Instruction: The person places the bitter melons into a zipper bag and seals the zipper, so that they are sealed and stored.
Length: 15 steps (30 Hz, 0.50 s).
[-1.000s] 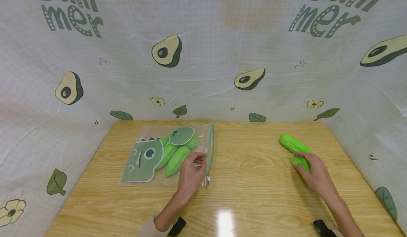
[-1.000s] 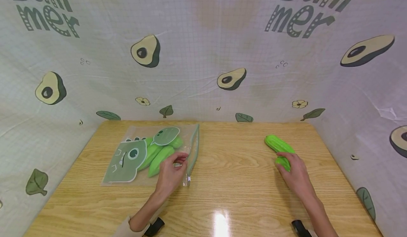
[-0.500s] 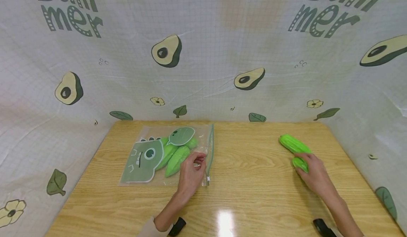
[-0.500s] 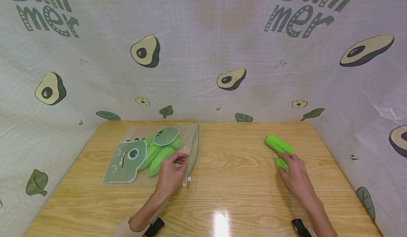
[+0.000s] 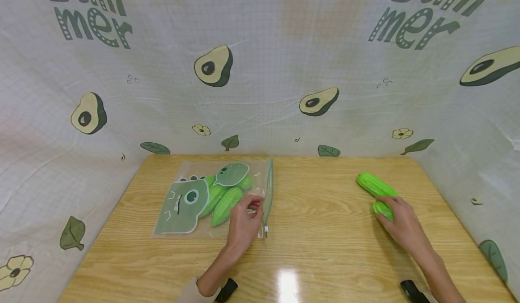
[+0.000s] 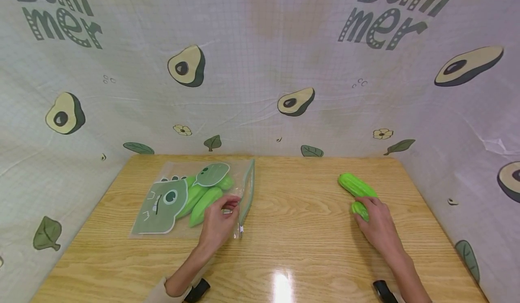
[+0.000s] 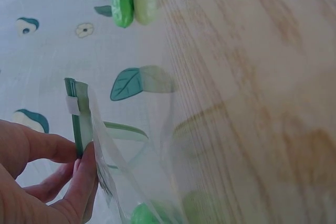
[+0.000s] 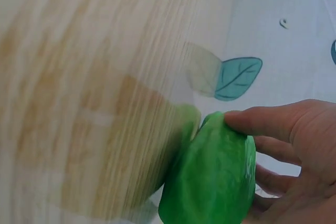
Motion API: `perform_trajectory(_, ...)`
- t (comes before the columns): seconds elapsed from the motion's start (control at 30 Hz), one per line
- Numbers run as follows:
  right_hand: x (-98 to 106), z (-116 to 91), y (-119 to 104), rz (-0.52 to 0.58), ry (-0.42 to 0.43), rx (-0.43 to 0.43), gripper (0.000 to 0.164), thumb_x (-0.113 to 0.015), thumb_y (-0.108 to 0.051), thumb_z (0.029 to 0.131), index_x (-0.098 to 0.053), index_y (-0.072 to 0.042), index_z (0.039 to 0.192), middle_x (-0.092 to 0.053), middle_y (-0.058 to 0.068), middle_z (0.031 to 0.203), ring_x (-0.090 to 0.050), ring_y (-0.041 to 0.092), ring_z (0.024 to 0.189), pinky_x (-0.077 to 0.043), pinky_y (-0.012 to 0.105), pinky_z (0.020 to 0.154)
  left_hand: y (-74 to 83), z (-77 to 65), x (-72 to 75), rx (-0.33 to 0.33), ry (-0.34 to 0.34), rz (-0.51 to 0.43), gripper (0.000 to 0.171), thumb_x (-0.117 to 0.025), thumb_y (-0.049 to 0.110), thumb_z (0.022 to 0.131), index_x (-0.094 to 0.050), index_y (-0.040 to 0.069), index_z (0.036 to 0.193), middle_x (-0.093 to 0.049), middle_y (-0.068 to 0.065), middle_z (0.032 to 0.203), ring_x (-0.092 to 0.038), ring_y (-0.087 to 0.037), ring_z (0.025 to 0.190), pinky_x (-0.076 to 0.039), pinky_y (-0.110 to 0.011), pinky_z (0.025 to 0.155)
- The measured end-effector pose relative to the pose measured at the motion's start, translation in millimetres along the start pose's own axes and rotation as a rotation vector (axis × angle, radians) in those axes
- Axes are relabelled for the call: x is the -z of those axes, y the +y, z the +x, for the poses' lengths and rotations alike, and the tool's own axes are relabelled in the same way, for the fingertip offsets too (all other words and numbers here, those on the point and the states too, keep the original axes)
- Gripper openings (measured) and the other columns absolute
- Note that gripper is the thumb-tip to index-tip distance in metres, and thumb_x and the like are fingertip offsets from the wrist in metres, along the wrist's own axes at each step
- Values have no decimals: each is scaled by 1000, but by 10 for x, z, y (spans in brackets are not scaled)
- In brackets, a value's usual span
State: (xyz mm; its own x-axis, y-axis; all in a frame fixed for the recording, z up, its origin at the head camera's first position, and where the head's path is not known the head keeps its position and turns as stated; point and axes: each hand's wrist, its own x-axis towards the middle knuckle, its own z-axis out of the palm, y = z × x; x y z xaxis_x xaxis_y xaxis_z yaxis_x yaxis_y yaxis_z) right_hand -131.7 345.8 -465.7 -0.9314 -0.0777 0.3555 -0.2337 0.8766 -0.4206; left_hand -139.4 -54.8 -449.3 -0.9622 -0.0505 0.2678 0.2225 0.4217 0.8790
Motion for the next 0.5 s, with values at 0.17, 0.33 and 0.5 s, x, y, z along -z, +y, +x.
perform_trajectory(0.17,14,1,-17,-1,16,20,43,-81,7,77,-65,13,116,-61,38,107,-57,56,100,-46,68,80,-3,1,2,4,-2,-9,18,-66,-11,87,-74,-1,101,-70,-9,92,-69,-22,84,-59,-23,69)
perform_trajectory(0.33,23,0,-40,-14,19,7,43,-82,4,79,-65,12,117,-61,36,107,-58,54,99,-46,67,79,-15,-1,0,3,-2,-12,18,-66,-11,87,-73,0,101,-70,-8,92,-69,-22,85,-59,-23,69)
perform_trajectory(0.5,18,-5,-42,-31,49,39,43,-84,3,76,-67,9,116,-63,33,103,-60,52,95,-47,66,76,-19,-4,-2,2,-1,-9,18,-66,-10,88,-74,0,101,-70,-8,92,-69,-22,85,-59,-24,69)
